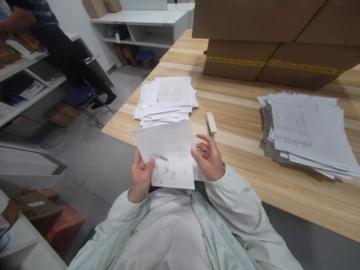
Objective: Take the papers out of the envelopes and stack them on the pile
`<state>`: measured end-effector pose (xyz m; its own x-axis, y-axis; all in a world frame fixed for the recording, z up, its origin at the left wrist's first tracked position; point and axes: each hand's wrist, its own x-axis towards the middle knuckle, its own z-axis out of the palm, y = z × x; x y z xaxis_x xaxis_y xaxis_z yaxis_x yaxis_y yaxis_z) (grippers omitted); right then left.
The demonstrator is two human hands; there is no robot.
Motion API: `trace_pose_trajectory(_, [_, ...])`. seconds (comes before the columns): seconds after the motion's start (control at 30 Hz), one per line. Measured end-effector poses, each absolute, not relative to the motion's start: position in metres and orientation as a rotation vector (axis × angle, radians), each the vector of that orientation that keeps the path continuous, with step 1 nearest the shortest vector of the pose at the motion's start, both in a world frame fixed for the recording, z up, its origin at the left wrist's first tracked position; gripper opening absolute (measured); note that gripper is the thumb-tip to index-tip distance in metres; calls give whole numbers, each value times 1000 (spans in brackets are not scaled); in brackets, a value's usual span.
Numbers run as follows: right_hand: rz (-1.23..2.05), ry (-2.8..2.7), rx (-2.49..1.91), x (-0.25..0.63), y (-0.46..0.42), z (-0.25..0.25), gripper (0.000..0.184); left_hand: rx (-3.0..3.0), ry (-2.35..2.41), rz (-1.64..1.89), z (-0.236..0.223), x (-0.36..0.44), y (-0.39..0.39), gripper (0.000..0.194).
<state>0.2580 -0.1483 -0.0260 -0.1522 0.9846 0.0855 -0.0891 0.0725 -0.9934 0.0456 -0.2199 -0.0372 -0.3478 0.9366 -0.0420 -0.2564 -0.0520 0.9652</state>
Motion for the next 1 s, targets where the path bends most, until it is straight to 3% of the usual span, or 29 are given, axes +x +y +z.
trace_pose_trajectory(0.17, [1152, -1382, -1089, 260, -155, -25, 35, 717, 1203, 1598, -34, 48, -222, 73])
trace_pose_trajectory(0.4, [1214, -1382, -1112, 267, -157, -25, 52, 832, 1213, 1542, -33, 52, -229, 62])
trace_pose_trajectory(0.57, [1336, -1525, -1050, 268, -162, -26, 32, 794, 1186, 1481, -28, 53, -228, 62])
trace_pose_trajectory(0.73, [1253, -1634, -936, 271, -165, -25, 30, 546, 973, 1339, -20, 48, -227, 71])
trace_pose_trajectory(0.87, [1239, -1726, -910, 273, -167, -26, 27, 486, 974, 1248, -21, 48, -228, 49])
trace_pose_trajectory(1.0, [1018, -1418, -1050, 281, -167, -21, 26, 449, 984, 1293, -20, 48, -222, 45])
